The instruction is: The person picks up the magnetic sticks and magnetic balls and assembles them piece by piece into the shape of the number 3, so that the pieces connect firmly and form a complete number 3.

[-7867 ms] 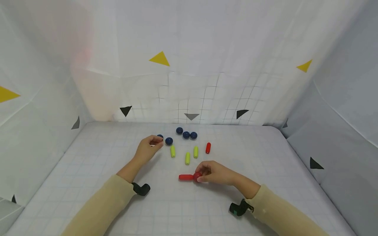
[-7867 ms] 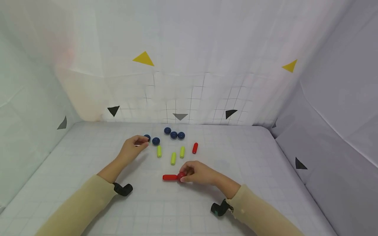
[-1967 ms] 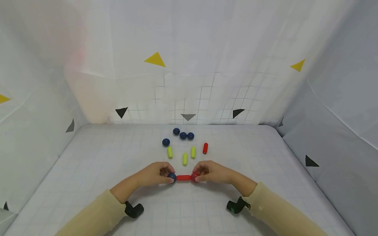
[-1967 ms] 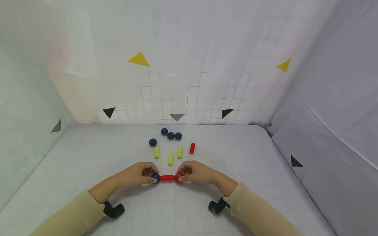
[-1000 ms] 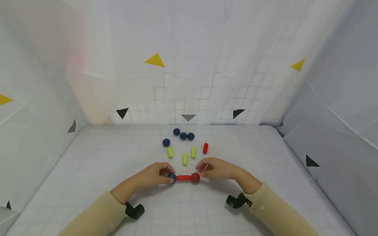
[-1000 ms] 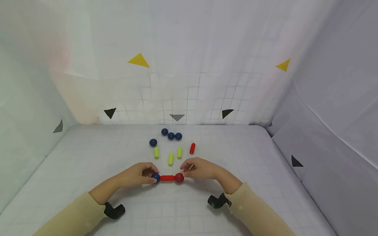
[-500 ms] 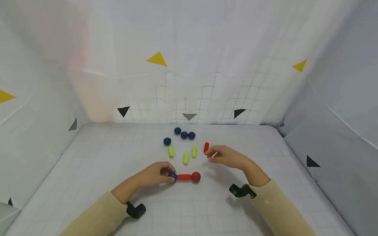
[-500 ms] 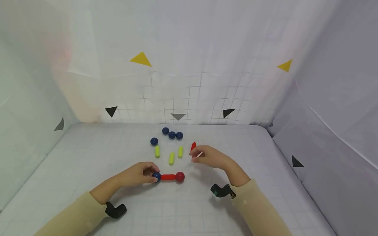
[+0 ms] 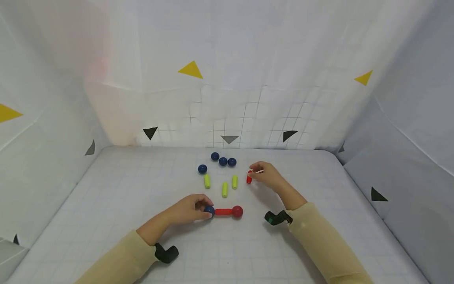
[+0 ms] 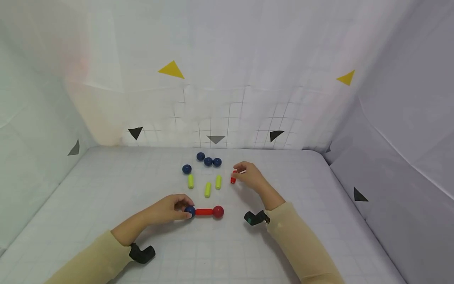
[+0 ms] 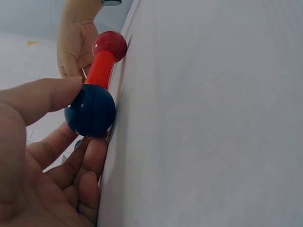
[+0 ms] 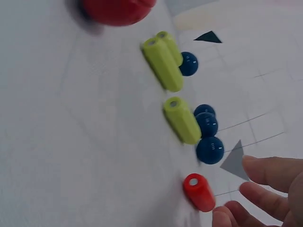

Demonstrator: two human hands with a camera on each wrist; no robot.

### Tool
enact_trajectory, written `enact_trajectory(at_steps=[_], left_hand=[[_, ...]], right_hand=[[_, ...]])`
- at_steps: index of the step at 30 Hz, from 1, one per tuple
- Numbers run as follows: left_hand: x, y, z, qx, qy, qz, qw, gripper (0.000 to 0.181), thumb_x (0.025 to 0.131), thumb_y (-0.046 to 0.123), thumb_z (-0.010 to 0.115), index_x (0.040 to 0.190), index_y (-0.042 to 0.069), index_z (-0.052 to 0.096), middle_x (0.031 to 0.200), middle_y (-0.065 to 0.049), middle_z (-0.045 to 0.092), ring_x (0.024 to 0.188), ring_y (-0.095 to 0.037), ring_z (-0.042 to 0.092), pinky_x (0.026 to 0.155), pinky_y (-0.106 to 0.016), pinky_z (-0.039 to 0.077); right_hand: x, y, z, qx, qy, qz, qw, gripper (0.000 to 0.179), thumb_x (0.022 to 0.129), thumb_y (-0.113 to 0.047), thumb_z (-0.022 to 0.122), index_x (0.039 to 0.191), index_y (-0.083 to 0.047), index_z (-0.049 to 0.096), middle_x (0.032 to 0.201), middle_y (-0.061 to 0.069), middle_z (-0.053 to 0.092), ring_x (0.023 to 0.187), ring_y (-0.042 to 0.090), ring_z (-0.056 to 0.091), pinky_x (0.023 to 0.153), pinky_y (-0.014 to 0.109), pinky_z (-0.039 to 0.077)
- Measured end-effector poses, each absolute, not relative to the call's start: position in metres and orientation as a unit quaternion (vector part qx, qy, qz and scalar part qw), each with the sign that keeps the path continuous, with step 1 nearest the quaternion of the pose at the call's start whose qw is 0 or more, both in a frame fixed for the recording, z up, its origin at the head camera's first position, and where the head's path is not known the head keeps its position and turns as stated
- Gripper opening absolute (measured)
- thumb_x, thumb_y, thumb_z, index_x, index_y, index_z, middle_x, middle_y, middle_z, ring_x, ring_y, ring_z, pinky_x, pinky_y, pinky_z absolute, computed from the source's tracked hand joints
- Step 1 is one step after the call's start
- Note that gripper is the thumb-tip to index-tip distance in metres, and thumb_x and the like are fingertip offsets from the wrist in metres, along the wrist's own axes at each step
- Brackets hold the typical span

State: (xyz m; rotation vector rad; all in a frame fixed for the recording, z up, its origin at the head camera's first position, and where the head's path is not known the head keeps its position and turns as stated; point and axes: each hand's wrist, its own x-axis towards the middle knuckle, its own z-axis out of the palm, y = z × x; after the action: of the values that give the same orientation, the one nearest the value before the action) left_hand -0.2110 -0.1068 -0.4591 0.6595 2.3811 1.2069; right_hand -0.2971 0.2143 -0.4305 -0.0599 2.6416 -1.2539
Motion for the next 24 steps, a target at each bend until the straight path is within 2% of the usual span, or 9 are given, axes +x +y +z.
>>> enact_trajectory(at_steps=[7,18,24], left_hand=[[-0.21,-0.105,-0.46,0.233,0.847,0.435,0.199,0.028,0.089,0.027,0.078,0.111,0.016,0.066,0.089,0.0,0.057,0.083,-0.017,0.052,0.066,-0.026,0.043],[-0.211,-0.103,-0.456,0.229,0.851,0.429,0.196,0.027,0.089,0.028,0.078,0.111,0.018,0.066,0.09,0.0,0.057,0.086,-0.017,0.052,0.069,-0.027,0.044],[-0.212,-0.102,-0.458,0.232,0.853,0.423,0.197,0.026,0.091,0.028,0.076,0.113,0.018,0.066,0.092,0.002,0.058,0.089,-0.016,0.052,0.073,-0.029,0.044]], right_hand=[[-0.306,0.212,-0.441,-0.007,0.908,-0.404,0.111,0.049,0.094,-0.026,0.07,0.136,-0.005,0.057,0.134,0.018,0.055,0.12,0.033,0.053,0.099,0.048,0.047],[-0.31,0.208,-0.441,-0.025,0.913,-0.387,0.123,0.046,0.094,-0.017,0.071,0.135,-0.001,0.057,0.127,0.016,0.061,0.118,0.031,0.056,0.098,0.044,0.047],[-0.31,0.21,-0.447,-0.031,0.917,-0.381,0.113,0.047,0.091,-0.015,0.075,0.133,-0.004,0.06,0.125,0.013,0.061,0.114,0.029,0.057,0.095,0.042,0.049]])
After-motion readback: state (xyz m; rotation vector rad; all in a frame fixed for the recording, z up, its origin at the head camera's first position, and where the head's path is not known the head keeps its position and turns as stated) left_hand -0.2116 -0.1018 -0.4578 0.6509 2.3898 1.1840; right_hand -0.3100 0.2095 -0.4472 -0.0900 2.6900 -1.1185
